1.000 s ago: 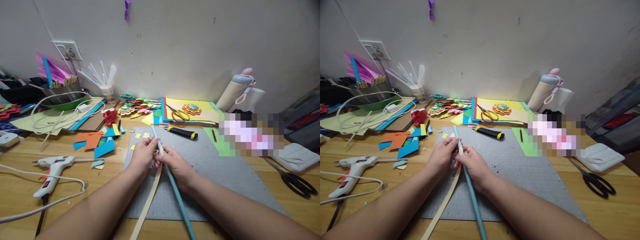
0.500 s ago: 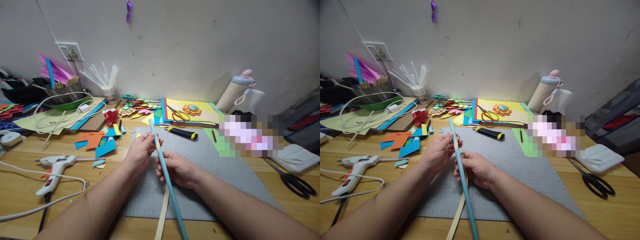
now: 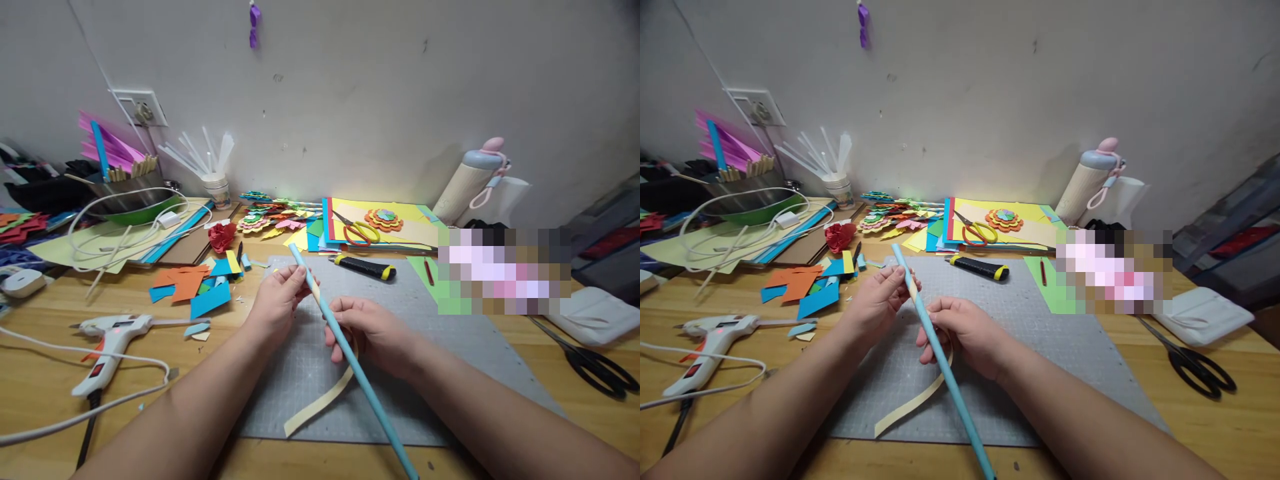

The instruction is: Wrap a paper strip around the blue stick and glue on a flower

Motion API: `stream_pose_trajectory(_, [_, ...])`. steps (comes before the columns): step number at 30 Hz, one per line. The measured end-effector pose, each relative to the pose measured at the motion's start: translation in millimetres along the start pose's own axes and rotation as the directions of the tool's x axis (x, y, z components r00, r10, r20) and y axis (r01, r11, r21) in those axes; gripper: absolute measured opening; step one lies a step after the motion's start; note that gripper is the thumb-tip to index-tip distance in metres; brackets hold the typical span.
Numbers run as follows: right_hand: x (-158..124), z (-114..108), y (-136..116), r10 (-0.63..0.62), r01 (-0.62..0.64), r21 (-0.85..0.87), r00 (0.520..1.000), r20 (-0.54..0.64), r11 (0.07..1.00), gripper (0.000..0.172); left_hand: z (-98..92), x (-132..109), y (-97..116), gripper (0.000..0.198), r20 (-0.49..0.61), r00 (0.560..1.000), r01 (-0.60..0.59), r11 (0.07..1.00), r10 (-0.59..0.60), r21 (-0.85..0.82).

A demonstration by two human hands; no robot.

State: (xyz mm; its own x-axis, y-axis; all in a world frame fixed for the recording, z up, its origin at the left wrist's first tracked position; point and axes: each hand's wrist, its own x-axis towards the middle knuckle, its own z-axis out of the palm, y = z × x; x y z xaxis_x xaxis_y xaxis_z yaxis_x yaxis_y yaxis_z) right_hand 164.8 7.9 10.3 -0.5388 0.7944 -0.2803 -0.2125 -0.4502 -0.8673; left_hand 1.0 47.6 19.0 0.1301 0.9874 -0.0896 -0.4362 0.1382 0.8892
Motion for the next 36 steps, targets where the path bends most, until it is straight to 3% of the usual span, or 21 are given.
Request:
stream_pose_trajectory(8, [-10.2,-3.5,-18.0,0.032,-0.042,-0.171,0.998,-0.062,0.984,0.026,1.8,-4.0,-4.9,0.037,-0.041,0.997,0.062,0.998,-0.061,0.013])
stream_pose_trajectory(11, [-20.2,-13.7,-33.8,0.127,-0.120,-0.210,0.992,0.021,0.970,0.024,4.1,-6.9,-2.1,0.037,0.020,0.991,0.130,0.991,-0.131,0.038])
stream_pose_trajectory(15, [-38.1,-32.0,-51.1,0.270,-0.228,-0.215,0.943,0.194,0.950,0.025,10.7,-14.8,1.4,0.034,0.076,0.980,0.177,0.981,-0.182,0.077])
stream_pose_trajectory(19, [-54.5,-53.1,-61.7,0.340,-0.270,-0.308,0.919,0.201,0.912,0.030,18.1,-27.2,4.5,0.028,0.067,0.987,0.138,0.986,-0.144,0.096])
stream_pose_trajectory(22, [-60.1,-64.5,-65.0,0.340,-0.240,-0.432,0.925,0.168,0.869,0.031,21.6,-36.4,5.3,0.024,0.070,0.991,0.109,0.987,-0.118,0.118])
stream_pose_trajectory(24, [-59.5,-62.7,-63.6,0.315,-0.177,-0.605,0.940,0.129,0.777,0.028,23.4,-42.0,3.5,0.023,0.095,0.987,0.111,0.983,-0.126,0.147])
stream_pose_trajectory(27, [-53.8,-42.9,-55.8,0.083,-0.045,-0.779,0.997,0.008,0.626,0.021,24.3,-48.2,-1.6,0.022,0.116,0.984,0.103,0.959,-0.138,0.264])
stream_pose_trajectory(29, [-47.5,-25.0,-47.6,0.012,-0.024,-0.683,1.000,-0.022,0.730,0.023,22.6,-49.2,-4.2,0.022,0.122,0.981,0.100,0.936,-0.149,0.338])
stream_pose_trajectory(32, [-35.3,-6.7,-33.5,0.128,-0.121,-0.395,0.992,-0.009,0.911,0.024,15.5,-43.5,-5.2,0.023,0.090,0.989,0.074,0.926,-0.115,0.371])
stream_pose_trajectory(34, [-26.5,-3.9,-24.5,0.109,-0.111,-0.305,0.994,-0.025,0.946,0.026,8.4,-35.9,-5.3,0.024,0.023,0.997,0.062,0.926,-0.075,0.372])
stream_pose_trajectory(36, [-18.6,-6.4,-16.9,0.031,-0.051,-0.323,0.997,-0.066,0.945,0.028,1.1,-27.7,-6.3,0.023,-0.038,0.997,0.072,0.926,-0.063,0.370])
